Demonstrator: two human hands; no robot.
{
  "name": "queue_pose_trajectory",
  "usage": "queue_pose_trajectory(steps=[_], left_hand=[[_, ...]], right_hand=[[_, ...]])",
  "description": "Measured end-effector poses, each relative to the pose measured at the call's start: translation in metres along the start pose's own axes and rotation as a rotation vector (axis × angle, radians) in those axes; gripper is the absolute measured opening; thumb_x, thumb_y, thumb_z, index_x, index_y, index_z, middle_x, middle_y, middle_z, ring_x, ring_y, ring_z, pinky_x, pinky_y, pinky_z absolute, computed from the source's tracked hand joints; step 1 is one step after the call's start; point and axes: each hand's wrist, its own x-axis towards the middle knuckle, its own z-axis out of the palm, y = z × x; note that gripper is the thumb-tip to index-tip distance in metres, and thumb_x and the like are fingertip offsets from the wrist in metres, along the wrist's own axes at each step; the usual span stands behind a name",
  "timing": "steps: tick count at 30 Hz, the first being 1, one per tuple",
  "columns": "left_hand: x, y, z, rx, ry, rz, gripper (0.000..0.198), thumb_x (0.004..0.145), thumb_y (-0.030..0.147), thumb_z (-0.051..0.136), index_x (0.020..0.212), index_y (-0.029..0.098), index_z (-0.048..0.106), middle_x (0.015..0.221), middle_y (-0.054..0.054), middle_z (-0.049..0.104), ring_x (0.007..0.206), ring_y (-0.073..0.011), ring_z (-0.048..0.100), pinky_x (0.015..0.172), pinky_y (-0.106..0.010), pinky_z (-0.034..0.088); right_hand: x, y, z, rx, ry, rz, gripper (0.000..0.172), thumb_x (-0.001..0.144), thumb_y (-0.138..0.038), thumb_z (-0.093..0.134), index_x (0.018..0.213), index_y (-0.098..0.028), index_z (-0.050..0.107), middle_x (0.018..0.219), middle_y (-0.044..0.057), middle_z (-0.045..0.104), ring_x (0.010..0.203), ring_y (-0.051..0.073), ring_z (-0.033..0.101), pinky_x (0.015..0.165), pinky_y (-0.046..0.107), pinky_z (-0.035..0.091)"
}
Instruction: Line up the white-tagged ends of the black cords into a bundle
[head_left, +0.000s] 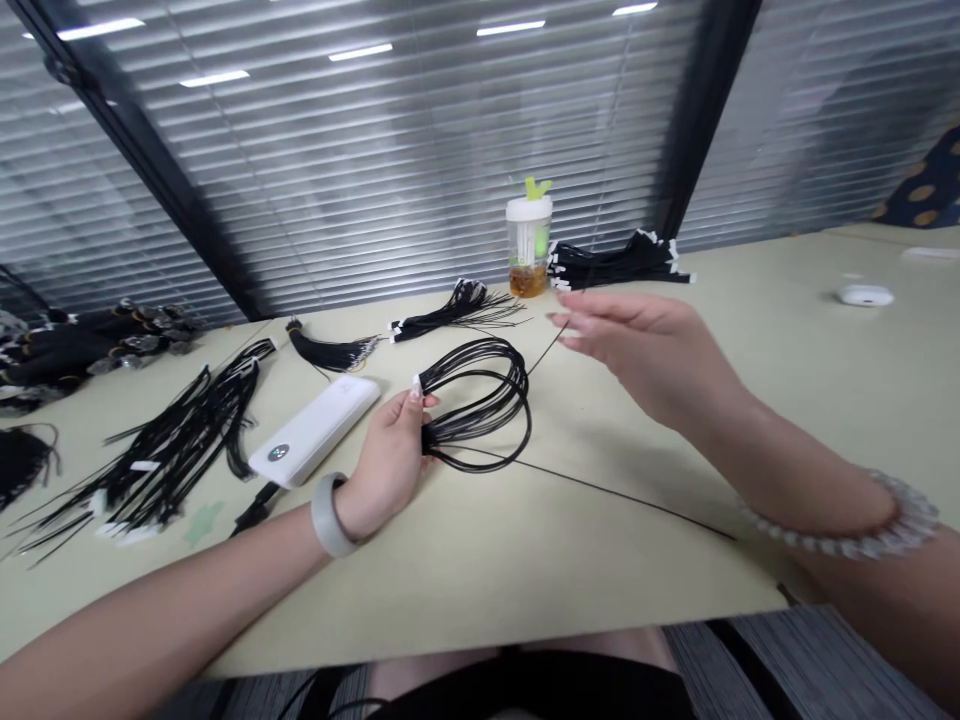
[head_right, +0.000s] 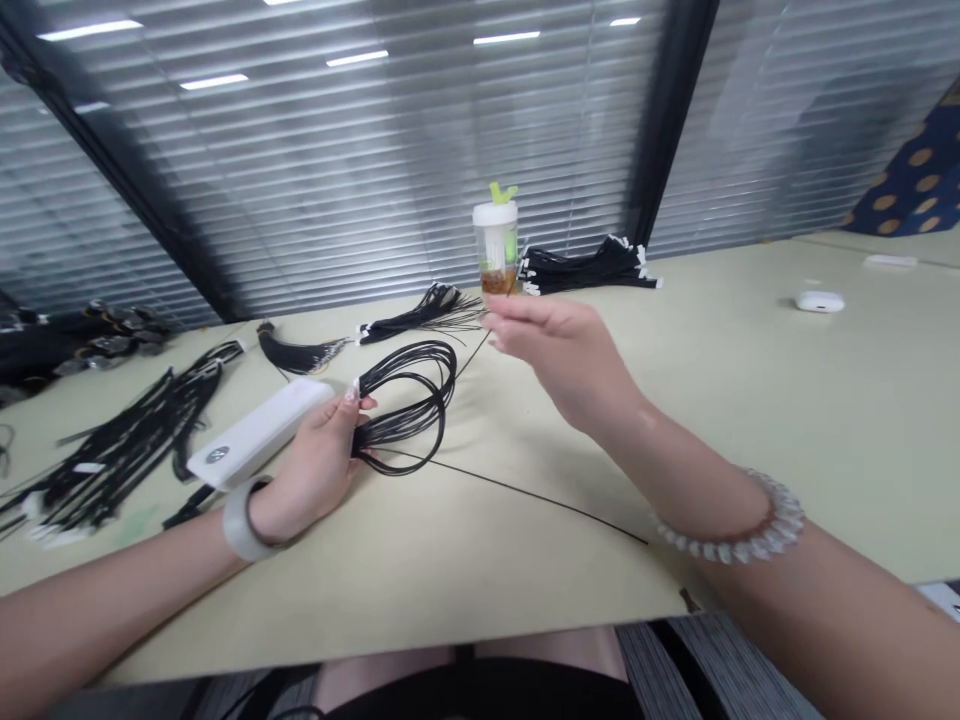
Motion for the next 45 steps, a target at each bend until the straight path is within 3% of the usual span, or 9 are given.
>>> queue_pose_trajectory(steps=[3,5,8,12,16,22,39,45], left_hand=[[-0.001,0.001,0.001,0.019,0.012,-0.012,0.04,0.084,0.054,0.043,0.082,0.017,0.055,0.066,0.003,0.043,0.039,-0.0056,0.035,0.031,-0.019,0.028],[-0.003,0.003,0.001,0.05,-0.005,0.011,0.04,0.084,0.054,0.042,0.082,0.016,0.055,0.066,0.003,0.043,0.039,-0.006,0.034,0.031,-0.019,0.027],[-0.006,0.005,0.001,0.095,-0.059,0.076,0.038,0.085,0.051,0.041,0.081,0.016,0.055,0.062,0.003,0.042,0.039,-0.0074,0.035,0.032,-0.02,0.027],[-0.008,0.006,-0.001,0.141,-0.137,0.175,0.034,0.088,0.046,0.04,0.076,0.017,0.052,0.058,0.004,0.04,0.042,-0.0085,0.035,0.038,-0.021,0.031],[-0.009,0.005,-0.003,0.221,-0.234,0.313,0.035,0.089,0.045,0.039,0.071,0.017,0.05,0.06,0.003,0.041,0.051,-0.0103,0.038,0.048,-0.022,0.034],[-0.013,0.002,-0.005,0.287,-0.379,0.376,0.037,0.089,0.045,0.036,0.069,0.017,0.048,0.06,0.003,0.041,0.055,-0.0114,0.037,0.052,-0.022,0.033],[-0.016,0.004,-0.003,0.302,-0.446,0.407,0.032,0.091,0.039,0.034,0.071,0.017,0.047,0.058,0.004,0.04,0.052,-0.0102,0.036,0.05,-0.022,0.033],[-0.015,0.004,-0.003,0.301,-0.507,0.425,0.033,0.092,0.038,0.034,0.069,0.017,0.044,0.058,0.005,0.038,0.051,-0.0097,0.035,0.05,-0.022,0.032]], right_hand=[[-0.003,-0.006,0.003,0.365,0.05,0.025,0.018,0.084,-0.028,0.052,0.1,-0.024,0.06,0.078,-0.002,0.063,0.067,0.01,0.06,0.077,0.03,0.052],[-0.006,-0.006,0.007,0.434,-0.031,0.09,0.024,0.084,-0.026,0.053,0.107,-0.028,0.057,0.066,-0.006,0.057,0.049,0.006,0.051,0.072,0.029,0.053],[-0.013,-0.002,0.015,0.441,-0.228,0.161,0.025,0.08,-0.024,0.058,0.105,-0.024,0.059,0.072,-0.004,0.061,0.05,0.005,0.051,0.068,0.029,0.053],[-0.021,0.002,0.026,0.22,-0.335,0.159,0.01,0.077,-0.023,0.059,0.084,-0.016,0.062,0.067,0.0,0.061,0.06,0.01,0.057,0.061,0.026,0.049],[-0.024,0.002,0.026,-0.174,-0.311,-0.034,0.016,0.079,-0.028,0.057,0.069,-0.016,0.06,0.059,-0.002,0.056,0.055,0.009,0.048,0.051,0.022,0.037],[-0.031,-0.002,0.027,-0.459,-0.395,-0.282,0.014,0.08,-0.02,0.056,0.069,-0.017,0.065,0.062,-0.003,0.061,0.054,0.008,0.049,0.053,0.021,0.032],[-0.045,0.004,0.039,-0.665,-0.353,-0.477,0.02,0.086,-0.021,0.048,0.073,-0.017,0.063,0.068,0.0,0.061,0.06,0.01,0.052,0.056,0.024,0.031],[-0.046,0.006,0.041,-0.721,-0.395,-0.53,0.026,0.089,-0.024,0.044,0.073,-0.016,0.062,0.07,0.002,0.061,0.065,0.012,0.055,0.057,0.024,0.033]])
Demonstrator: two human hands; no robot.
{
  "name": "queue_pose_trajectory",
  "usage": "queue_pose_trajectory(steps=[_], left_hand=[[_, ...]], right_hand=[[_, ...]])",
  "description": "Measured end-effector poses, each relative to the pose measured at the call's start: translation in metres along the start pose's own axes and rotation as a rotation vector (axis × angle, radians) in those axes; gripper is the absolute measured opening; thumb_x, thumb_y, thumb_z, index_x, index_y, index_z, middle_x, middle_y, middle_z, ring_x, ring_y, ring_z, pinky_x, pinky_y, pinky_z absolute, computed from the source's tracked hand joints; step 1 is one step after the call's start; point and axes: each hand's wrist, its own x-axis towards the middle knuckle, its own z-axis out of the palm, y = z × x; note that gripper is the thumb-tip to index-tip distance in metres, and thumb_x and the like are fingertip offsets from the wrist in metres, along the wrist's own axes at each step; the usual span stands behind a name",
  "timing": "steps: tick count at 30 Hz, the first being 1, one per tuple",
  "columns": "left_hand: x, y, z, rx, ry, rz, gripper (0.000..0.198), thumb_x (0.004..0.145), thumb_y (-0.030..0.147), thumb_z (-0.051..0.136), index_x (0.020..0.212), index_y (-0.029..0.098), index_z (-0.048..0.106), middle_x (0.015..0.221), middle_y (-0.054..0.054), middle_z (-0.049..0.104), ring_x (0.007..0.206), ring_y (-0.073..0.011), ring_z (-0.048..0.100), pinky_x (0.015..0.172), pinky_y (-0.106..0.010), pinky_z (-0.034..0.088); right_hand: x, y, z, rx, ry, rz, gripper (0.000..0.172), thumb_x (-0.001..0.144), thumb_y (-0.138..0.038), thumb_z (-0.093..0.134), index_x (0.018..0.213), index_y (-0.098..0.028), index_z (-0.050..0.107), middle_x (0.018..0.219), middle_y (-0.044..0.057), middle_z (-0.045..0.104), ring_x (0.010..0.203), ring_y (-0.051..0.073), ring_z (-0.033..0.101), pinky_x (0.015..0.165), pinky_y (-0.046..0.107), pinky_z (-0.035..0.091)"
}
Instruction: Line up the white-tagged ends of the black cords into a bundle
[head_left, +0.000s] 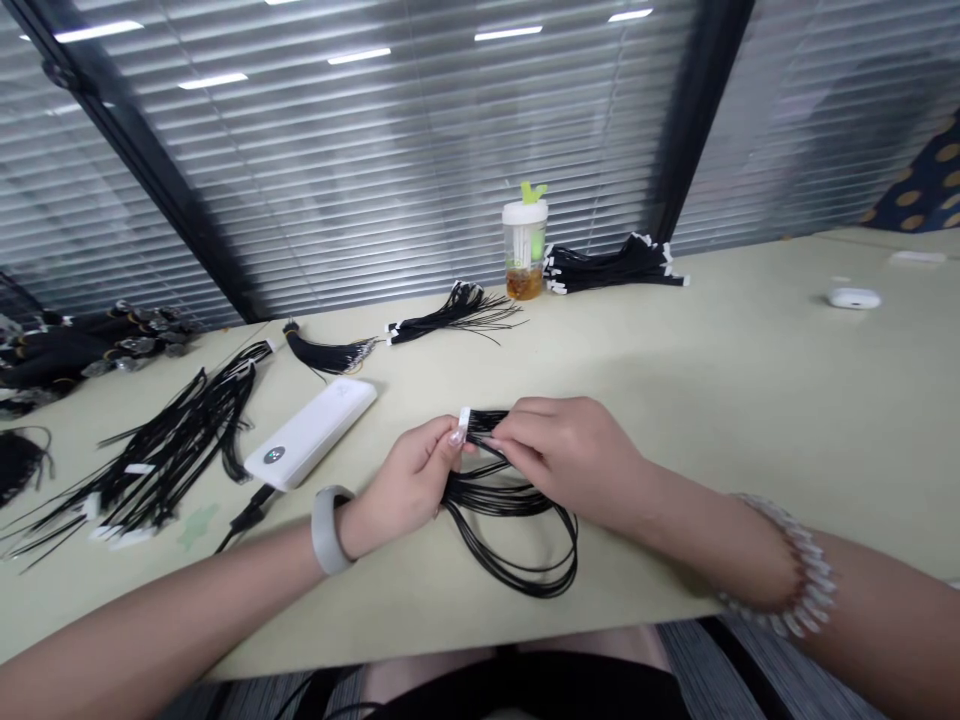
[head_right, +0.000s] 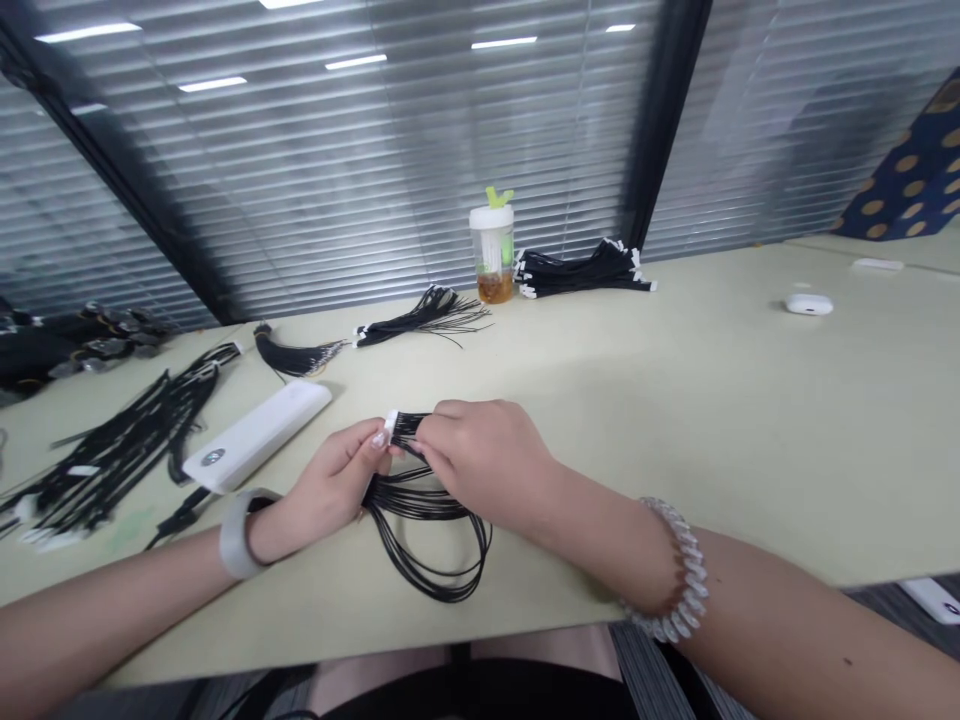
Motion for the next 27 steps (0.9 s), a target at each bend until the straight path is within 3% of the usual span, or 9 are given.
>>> queue_pose_trajectory(steps=[6,9,14,17,21,24,27], left_hand=[[0.001,-0.004,-0.001,-0.009,-0.083,-0.005,0.033,0.092,0.039,0.033,0.071,0.017,0.045,0.057,0.005,0.038,0.05,-0.0094,0.034,0.05,-0.022,0.032],[0.002,-0.003,-0.001,-0.023,-0.066,-0.033,0.033,0.091,0.04,0.035,0.071,0.016,0.047,0.056,0.005,0.038,0.049,-0.009,0.035,0.048,-0.022,0.032],[0.004,-0.003,0.003,-0.096,0.142,-0.216,0.034,0.088,0.046,0.038,0.075,0.017,0.05,0.054,0.006,0.037,0.039,-0.0074,0.035,0.039,-0.021,0.03],[0.008,-0.006,0.002,-0.158,0.333,-0.274,0.034,0.087,0.046,0.041,0.076,0.016,0.052,0.058,0.004,0.039,0.04,-0.0069,0.036,0.036,-0.02,0.031],[0.013,-0.009,-0.001,-0.254,0.503,-0.382,0.035,0.087,0.047,0.042,0.082,0.015,0.056,0.066,0.002,0.044,0.042,-0.0068,0.039,0.032,-0.018,0.031],[0.014,-0.012,-0.001,-0.313,0.541,-0.408,0.038,0.085,0.05,0.044,0.081,0.014,0.057,0.068,0.001,0.045,0.044,-0.0065,0.04,0.032,-0.017,0.032],[0.014,-0.015,0.0,-0.323,0.551,-0.404,0.04,0.084,0.052,0.045,0.081,0.014,0.058,0.069,0.001,0.045,0.044,-0.006,0.04,0.033,-0.016,0.034]], right_hand=[[0.001,-0.003,0.003,-0.036,-0.017,0.002,0.025,0.088,-0.019,0.044,0.07,-0.016,0.061,0.069,0.001,0.06,0.065,0.012,0.055,0.057,0.024,0.032],[0.004,-0.004,0.0,-0.034,-0.051,0.024,0.024,0.088,-0.02,0.044,0.072,-0.016,0.061,0.072,0.002,0.061,0.067,0.012,0.055,0.057,0.024,0.032],[0.01,0.01,-0.011,-0.082,-0.015,0.274,0.013,0.083,-0.025,0.053,0.092,-0.017,0.058,0.075,0.001,0.062,0.06,0.013,0.052,0.053,0.025,0.03],[0.011,0.023,-0.018,-0.119,0.025,0.314,0.014,0.081,-0.028,0.053,0.088,-0.017,0.059,0.083,0.004,0.06,0.067,0.015,0.053,0.057,0.025,0.032],[0.008,0.026,-0.021,0.032,-0.243,0.324,0.014,0.079,-0.031,0.052,0.079,-0.022,0.063,0.058,0.0,0.056,0.057,0.014,0.05,0.051,0.023,0.029],[0.005,0.022,-0.019,0.089,-0.407,0.277,0.014,0.076,-0.03,0.054,0.08,-0.023,0.065,0.061,-0.001,0.06,0.054,0.013,0.05,0.047,0.022,0.028],[0.004,0.023,-0.019,-0.026,-0.45,0.256,0.015,0.074,-0.02,0.049,0.068,-0.02,0.063,0.065,0.002,0.062,0.054,0.013,0.05,0.046,0.023,0.027]])
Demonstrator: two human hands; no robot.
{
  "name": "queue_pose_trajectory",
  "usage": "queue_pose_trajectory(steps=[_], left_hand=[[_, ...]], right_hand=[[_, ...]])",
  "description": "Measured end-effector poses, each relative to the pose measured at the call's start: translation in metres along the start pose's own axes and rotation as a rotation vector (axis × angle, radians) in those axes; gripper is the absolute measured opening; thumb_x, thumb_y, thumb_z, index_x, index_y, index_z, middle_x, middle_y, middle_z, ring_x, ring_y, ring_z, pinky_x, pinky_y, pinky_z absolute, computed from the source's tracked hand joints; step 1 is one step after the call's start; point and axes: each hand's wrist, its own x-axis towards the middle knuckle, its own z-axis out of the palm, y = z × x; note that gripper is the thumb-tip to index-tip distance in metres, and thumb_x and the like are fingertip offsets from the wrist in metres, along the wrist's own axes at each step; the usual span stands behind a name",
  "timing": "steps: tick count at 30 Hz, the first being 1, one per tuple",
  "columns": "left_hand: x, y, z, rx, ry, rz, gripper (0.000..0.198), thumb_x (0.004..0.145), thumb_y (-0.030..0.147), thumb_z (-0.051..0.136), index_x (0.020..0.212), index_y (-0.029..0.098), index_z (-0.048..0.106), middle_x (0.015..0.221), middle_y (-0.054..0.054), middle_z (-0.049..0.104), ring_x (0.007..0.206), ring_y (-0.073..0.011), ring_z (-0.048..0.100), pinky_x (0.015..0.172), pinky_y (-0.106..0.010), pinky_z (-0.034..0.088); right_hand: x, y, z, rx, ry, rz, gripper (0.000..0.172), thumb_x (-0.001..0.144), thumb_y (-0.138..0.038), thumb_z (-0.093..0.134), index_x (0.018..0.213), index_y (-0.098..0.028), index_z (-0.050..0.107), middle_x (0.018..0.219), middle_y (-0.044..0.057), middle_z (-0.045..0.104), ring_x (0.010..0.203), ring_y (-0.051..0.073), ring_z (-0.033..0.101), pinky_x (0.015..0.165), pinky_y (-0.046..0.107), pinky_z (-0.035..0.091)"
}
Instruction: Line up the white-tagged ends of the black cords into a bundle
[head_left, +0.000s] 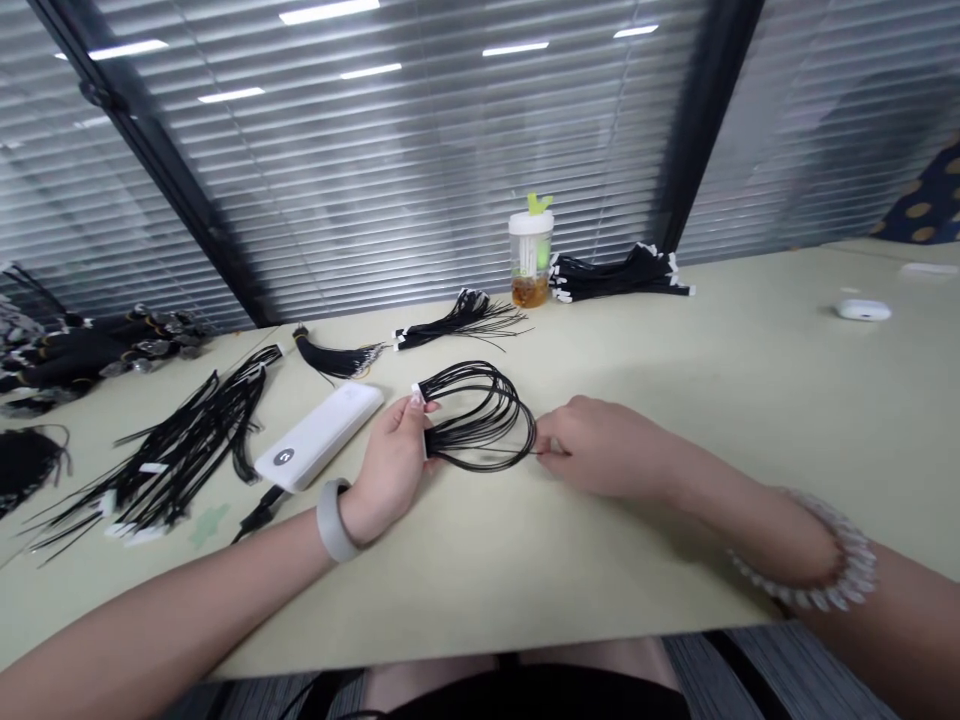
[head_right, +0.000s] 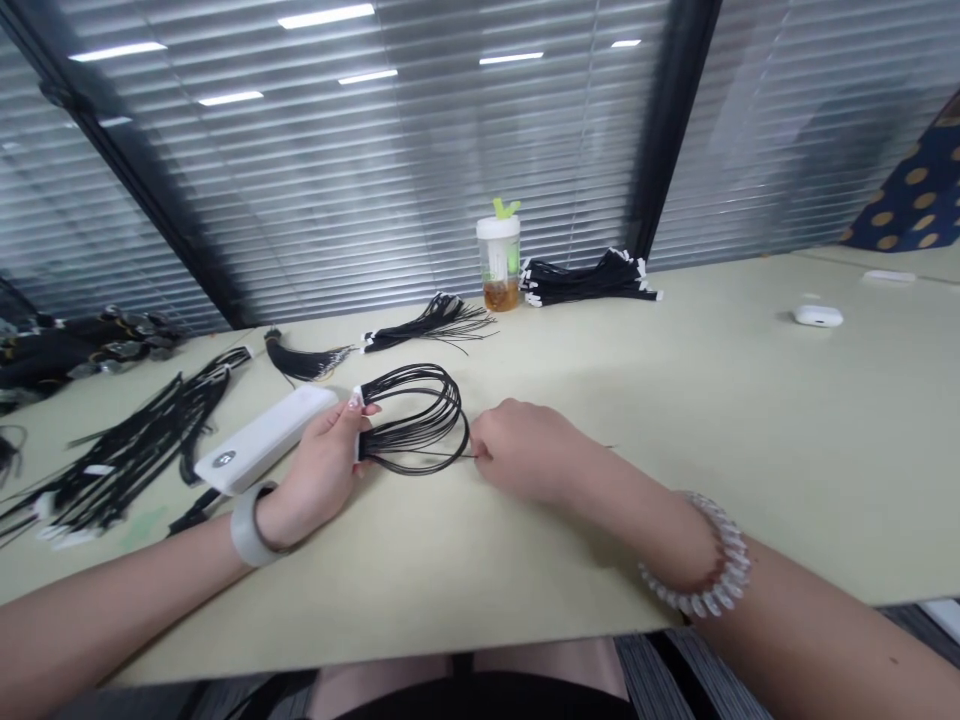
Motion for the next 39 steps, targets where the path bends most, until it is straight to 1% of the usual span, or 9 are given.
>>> queue_pose_trajectory(steps=[4,8,11,15,18,19,22,29,39], left_hand=[[0.0,0.0,0.0,-0.02,-0.019,0.011,0.039,0.084,0.051,0.046,0.082,0.015,0.057,0.064,0.002,0.044,0.042,-0.0062,0.039,0.033,-0.017,0.033],[-0.004,0.005,0.0,0.053,-0.068,0.033,0.036,0.085,0.048,0.044,0.081,0.015,0.056,0.06,0.003,0.045,0.039,-0.0067,0.038,0.034,-0.019,0.032],[-0.008,0.007,-0.001,0.146,-0.121,0.112,0.034,0.086,0.046,0.043,0.078,0.015,0.056,0.057,0.004,0.043,0.04,-0.0077,0.037,0.037,-0.02,0.031],[-0.012,0.006,-0.001,0.251,-0.222,0.25,0.033,0.088,0.042,0.039,0.075,0.016,0.055,0.054,0.004,0.04,0.045,-0.0099,0.037,0.044,-0.022,0.033],[-0.013,0.006,-0.002,0.312,-0.262,0.371,0.032,0.089,0.038,0.038,0.073,0.016,0.055,0.057,0.003,0.044,0.052,-0.0114,0.039,0.051,-0.023,0.035],[-0.014,0.006,-0.003,0.327,-0.272,0.398,0.032,0.089,0.037,0.037,0.073,0.016,0.054,0.059,0.002,0.046,0.054,-0.0118,0.04,0.053,-0.023,0.035],[-0.016,0.006,-0.004,0.357,-0.302,0.442,0.031,0.09,0.036,0.036,0.075,0.016,0.054,0.066,0.001,0.052,0.058,-0.0126,0.044,0.057,-0.023,0.036],[-0.021,0.004,-0.005,0.399,-0.377,0.5,0.031,0.091,0.035,0.035,0.069,0.018,0.049,0.064,0.001,0.05,0.058,-0.0124,0.043,0.055,-0.023,0.034],[-0.021,0.004,-0.007,0.412,-0.434,0.534,0.03,0.092,0.031,0.034,0.067,0.018,0.044,0.06,0.004,0.043,0.055,-0.0107,0.037,0.053,-0.022,0.03]], right_hand=[[0.004,0.007,-0.005,-0.023,0.237,0.126,0.021,0.078,-0.017,0.045,0.076,-0.019,0.066,0.069,0.005,0.065,0.06,0.017,0.056,0.053,0.026,0.038],[0.007,0.006,-0.01,0.305,0.677,0.046,0.027,0.081,-0.021,0.051,0.105,-0.018,0.063,0.113,0.008,0.061,0.083,0.019,0.062,0.07,0.031,0.049],[0.007,0.002,-0.01,0.593,0.892,-0.017,0.025,0.085,-0.026,0.048,0.105,-0.02,0.062,0.107,0.006,0.063,0.084,0.018,0.063,0.069,0.031,0.052],[0.005,-0.001,-0.007,0.707,0.729,-0.057,0.04,0.088,-0.025,0.043,0.129,-0.023,0.04,0.071,-0.001,0.065,0.056,0.013,0.059,0.049,0.024,0.046],[0.006,-0.004,-0.001,0.511,0.554,-0.087,0.018,0.085,-0.022,0.048,0.102,-0.021,0.056,0.065,-0.003,0.062,0.051,0.01,0.052,0.05,0.022,0.04],[0.006,-0.005,0.001,0.44,0.526,-0.102,0.008,0.084,-0.021,0.051,0.087,-0.019,0.058,0.063,-0.003,0.06,0.052,0.009,0.05,0.052,0.022,0.038],[0.007,-0.008,0.005,0.34,0.467,-0.156,0.016,0.081,-0.021,0.056,0.067,-0.017,0.055,0.062,-0.003,0.056,0.056,0.008,0.047,0.054,0.021,0.033],[0.003,-0.017,0.004,0.33,0.315,-0.171,0.02,0.084,-0.02,0.053,0.065,-0.015,0.059,0.06,-0.003,0.056,0.054,0.007,0.045,0.053,0.021,0.029],[0.002,-0.016,-0.002,0.292,0.247,-0.247,0.019,0.084,-0.019,0.051,0.07,-0.015,0.064,0.064,-0.002,0.059,0.059,0.009,0.048,0.057,0.021,0.03]])
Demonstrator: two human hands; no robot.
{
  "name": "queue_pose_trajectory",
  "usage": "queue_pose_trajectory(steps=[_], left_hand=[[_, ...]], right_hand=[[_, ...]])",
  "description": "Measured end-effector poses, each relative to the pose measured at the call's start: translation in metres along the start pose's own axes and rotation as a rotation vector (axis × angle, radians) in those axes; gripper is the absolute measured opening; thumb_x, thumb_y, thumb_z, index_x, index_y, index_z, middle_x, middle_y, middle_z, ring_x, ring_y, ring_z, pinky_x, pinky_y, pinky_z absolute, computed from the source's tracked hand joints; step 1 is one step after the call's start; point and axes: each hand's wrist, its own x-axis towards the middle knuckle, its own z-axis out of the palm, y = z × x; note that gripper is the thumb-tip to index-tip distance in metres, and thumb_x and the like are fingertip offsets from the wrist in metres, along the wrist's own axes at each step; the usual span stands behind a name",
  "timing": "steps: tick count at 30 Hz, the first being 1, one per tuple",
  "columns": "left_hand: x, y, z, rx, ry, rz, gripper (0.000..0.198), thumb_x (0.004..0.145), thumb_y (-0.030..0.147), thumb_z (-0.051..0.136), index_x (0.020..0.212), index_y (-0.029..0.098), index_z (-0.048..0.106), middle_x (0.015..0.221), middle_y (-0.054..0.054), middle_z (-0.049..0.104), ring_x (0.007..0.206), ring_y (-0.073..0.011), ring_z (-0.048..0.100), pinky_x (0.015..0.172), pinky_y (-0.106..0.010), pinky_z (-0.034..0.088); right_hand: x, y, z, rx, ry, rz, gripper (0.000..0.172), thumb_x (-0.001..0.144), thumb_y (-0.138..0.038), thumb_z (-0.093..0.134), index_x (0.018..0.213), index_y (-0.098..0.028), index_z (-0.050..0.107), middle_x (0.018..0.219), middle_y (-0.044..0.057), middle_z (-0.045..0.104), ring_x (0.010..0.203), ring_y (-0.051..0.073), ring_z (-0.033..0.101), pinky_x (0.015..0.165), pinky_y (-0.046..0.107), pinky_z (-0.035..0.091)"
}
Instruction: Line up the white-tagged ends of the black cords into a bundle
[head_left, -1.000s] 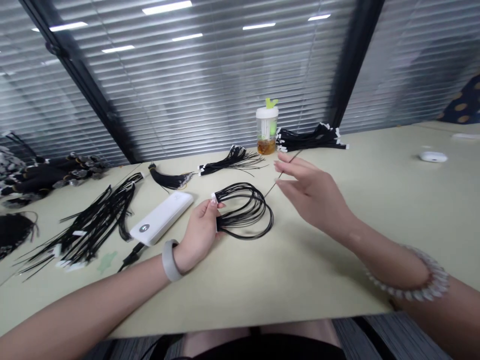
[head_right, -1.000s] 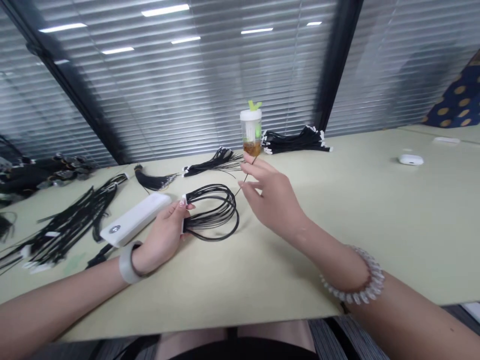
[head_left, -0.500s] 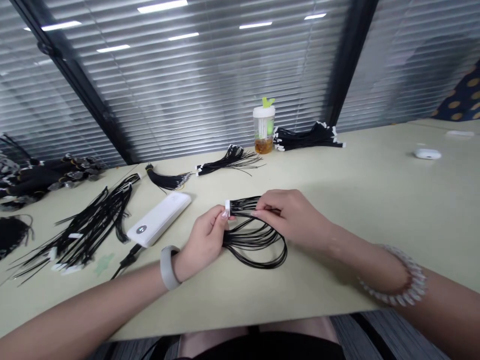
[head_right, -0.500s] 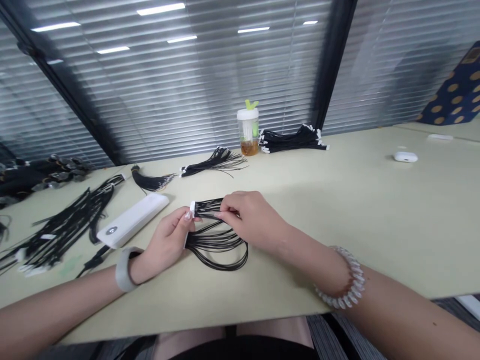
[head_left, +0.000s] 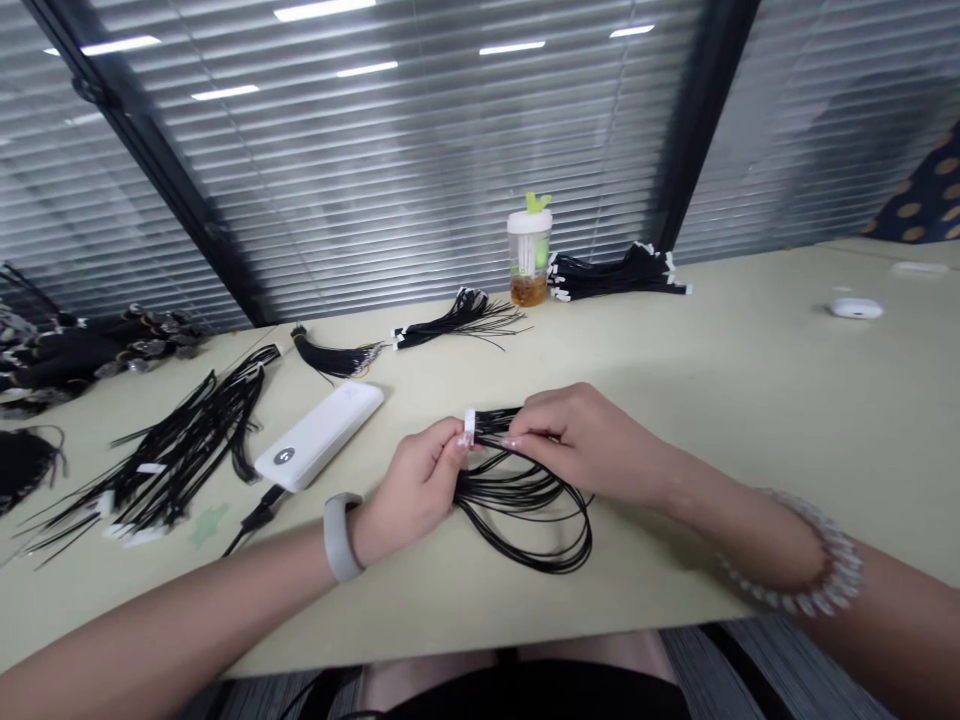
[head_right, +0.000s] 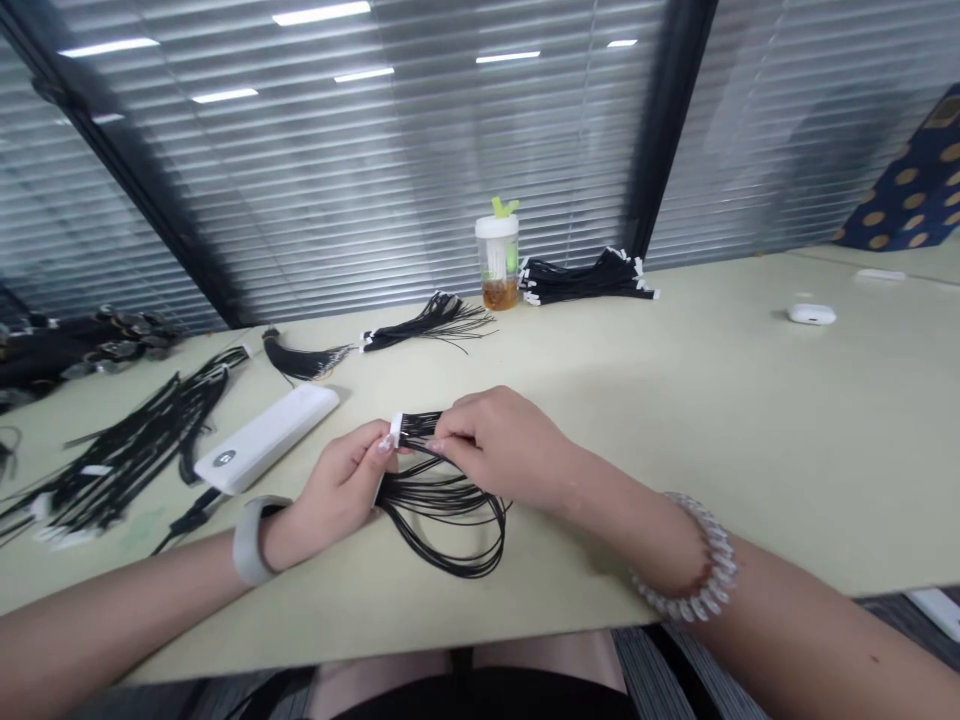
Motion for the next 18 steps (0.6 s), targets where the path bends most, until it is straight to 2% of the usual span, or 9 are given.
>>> queue_pose_trajectory(steps=[7,14,18], left_hand=[[-0.0007,-0.0014,0.0006,-0.025,-0.023,-0.009,0.031,0.092,0.032,0.033,0.065,0.018,0.041,0.059,0.004,0.04,0.055,-0.0106,0.036,0.052,-0.022,0.03],[-0.0007,-0.0019,0.0004,-0.029,-0.048,-0.012,0.03,0.092,0.033,0.034,0.066,0.018,0.041,0.059,0.004,0.04,0.055,-0.0105,0.036,0.052,-0.021,0.03],[0.0001,-0.0008,0.0003,-0.007,-0.055,-0.005,0.029,0.092,0.031,0.034,0.066,0.018,0.04,0.059,0.005,0.039,0.054,-0.0102,0.035,0.051,-0.021,0.03]], right_hand=[[0.0004,-0.0012,-0.0014,0.024,-0.035,0.009,0.02,0.083,-0.018,0.051,0.067,-0.015,0.062,0.062,-0.002,0.057,0.058,0.009,0.046,0.056,0.022,0.029],[0.0,0.0017,-0.0007,0.127,-0.011,0.046,0.023,0.084,-0.021,0.05,0.064,-0.015,0.057,0.058,-0.003,0.053,0.056,0.008,0.045,0.054,0.021,0.029],[0.0001,0.0008,0.0037,0.061,-0.016,0.037,0.02,0.083,-0.019,0.051,0.066,-0.015,0.06,0.061,-0.002,0.055,0.058,0.008,0.046,0.055,0.021,0.029]])
